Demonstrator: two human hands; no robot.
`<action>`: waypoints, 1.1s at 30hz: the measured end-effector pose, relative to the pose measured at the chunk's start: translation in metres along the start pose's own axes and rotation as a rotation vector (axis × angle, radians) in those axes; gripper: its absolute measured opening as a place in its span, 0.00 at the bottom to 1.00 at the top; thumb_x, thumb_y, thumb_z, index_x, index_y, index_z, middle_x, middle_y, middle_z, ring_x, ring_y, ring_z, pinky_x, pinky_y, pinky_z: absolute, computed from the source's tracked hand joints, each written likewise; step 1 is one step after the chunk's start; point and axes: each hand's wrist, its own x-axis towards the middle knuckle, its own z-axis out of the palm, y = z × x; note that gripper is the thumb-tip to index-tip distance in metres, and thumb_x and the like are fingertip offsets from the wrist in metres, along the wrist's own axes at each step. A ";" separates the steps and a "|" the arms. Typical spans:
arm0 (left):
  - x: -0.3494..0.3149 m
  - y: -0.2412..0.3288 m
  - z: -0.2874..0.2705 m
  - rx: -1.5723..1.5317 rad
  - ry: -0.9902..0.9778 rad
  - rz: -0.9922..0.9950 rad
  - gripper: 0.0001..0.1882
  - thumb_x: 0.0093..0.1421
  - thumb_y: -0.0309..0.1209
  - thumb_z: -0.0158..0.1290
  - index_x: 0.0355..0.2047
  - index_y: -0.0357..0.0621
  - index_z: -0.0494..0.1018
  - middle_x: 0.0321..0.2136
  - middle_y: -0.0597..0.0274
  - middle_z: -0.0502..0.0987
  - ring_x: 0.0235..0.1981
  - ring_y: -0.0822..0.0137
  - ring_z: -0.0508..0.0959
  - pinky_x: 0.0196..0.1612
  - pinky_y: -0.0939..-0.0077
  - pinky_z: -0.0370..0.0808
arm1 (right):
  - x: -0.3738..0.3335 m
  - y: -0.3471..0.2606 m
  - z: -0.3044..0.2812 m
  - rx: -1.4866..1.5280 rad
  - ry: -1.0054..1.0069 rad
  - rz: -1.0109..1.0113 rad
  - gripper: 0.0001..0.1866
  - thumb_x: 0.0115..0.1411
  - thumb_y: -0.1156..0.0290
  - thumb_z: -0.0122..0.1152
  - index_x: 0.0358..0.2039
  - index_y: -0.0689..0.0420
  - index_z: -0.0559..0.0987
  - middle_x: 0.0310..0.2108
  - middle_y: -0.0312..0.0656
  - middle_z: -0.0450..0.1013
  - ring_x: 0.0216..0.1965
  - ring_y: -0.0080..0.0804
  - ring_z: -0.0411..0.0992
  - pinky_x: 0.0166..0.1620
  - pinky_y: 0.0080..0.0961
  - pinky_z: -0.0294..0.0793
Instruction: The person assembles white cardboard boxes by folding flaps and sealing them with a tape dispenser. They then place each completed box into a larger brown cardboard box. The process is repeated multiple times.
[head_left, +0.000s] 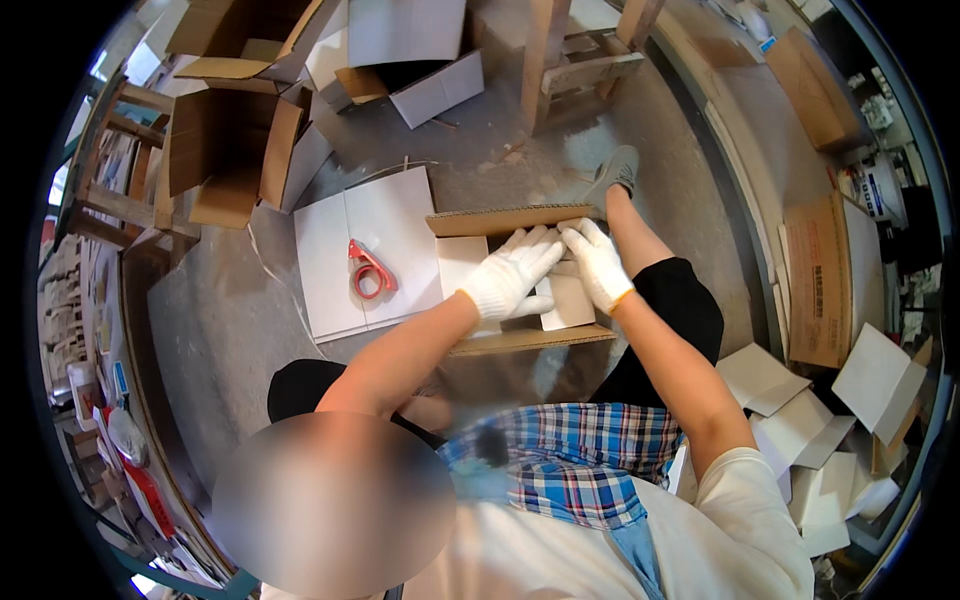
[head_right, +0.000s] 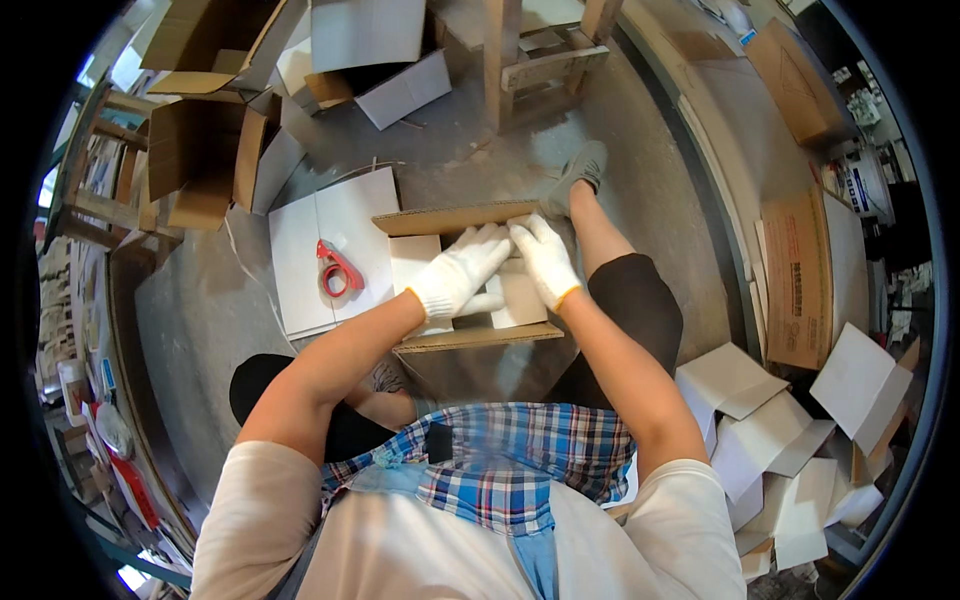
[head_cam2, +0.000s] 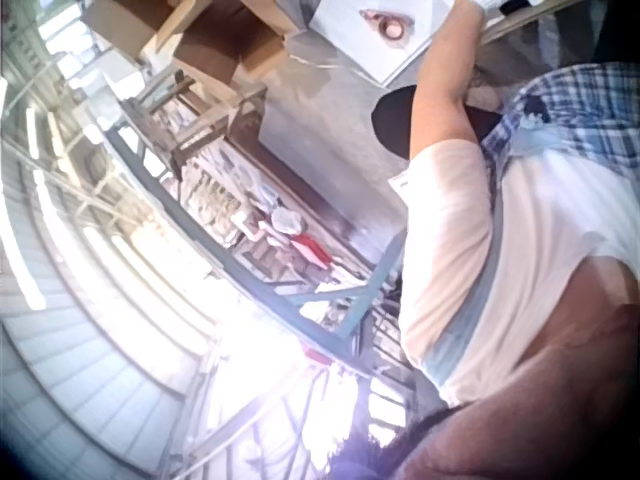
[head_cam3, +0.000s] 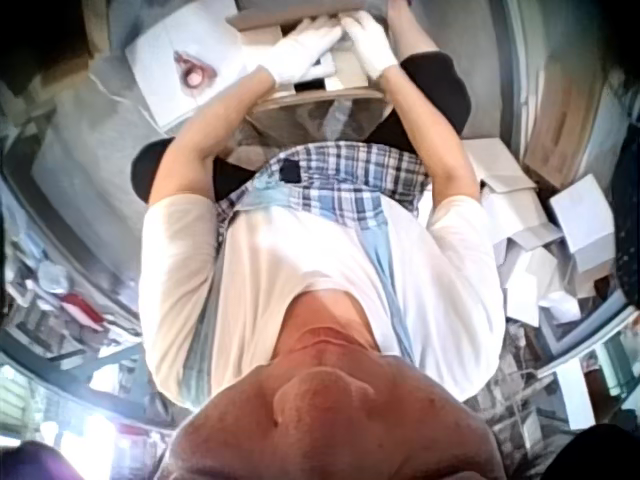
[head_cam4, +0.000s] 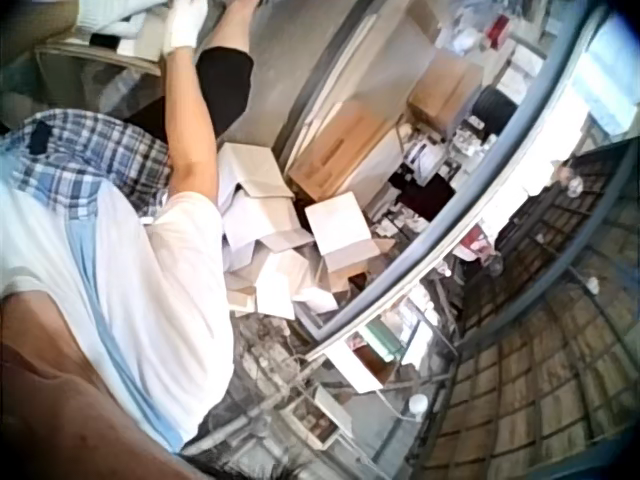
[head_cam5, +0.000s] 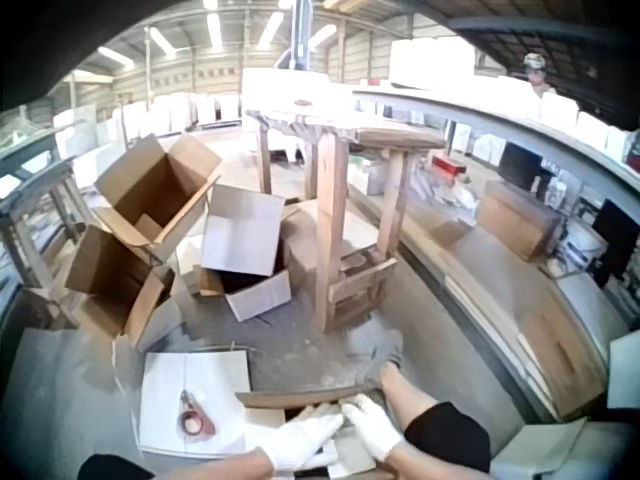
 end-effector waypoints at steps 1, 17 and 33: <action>-0.001 0.000 -0.003 0.021 -0.011 0.001 0.44 0.55 0.44 0.60 0.65 0.33 0.56 0.62 0.37 0.63 0.65 0.37 0.61 0.69 0.47 0.56 | -0.006 -0.011 -0.006 0.147 -0.097 0.131 0.18 0.68 0.62 0.55 0.52 0.60 0.77 0.46 0.42 0.76 0.49 0.29 0.74 0.51 0.31 0.74; -0.025 0.009 -0.038 0.091 -0.083 -0.014 0.24 0.59 0.39 0.57 0.52 0.41 0.69 0.51 0.51 0.73 0.51 0.50 0.75 0.48 0.58 0.75 | -0.097 -0.072 0.009 -1.276 -0.559 -0.251 0.34 0.60 0.30 0.50 0.39 0.49 0.84 0.34 0.49 0.81 0.39 0.51 0.79 0.44 0.45 0.77; -0.016 0.006 -0.069 0.281 0.196 -0.569 0.17 0.68 0.45 0.48 0.34 0.46 0.77 0.24 0.48 0.79 0.28 0.42 0.79 0.35 0.49 0.73 | -0.031 -0.009 0.026 -1.131 0.081 -0.908 0.27 0.50 0.43 0.68 0.34 0.55 0.80 0.28 0.43 0.76 0.34 0.43 0.76 0.39 0.41 0.74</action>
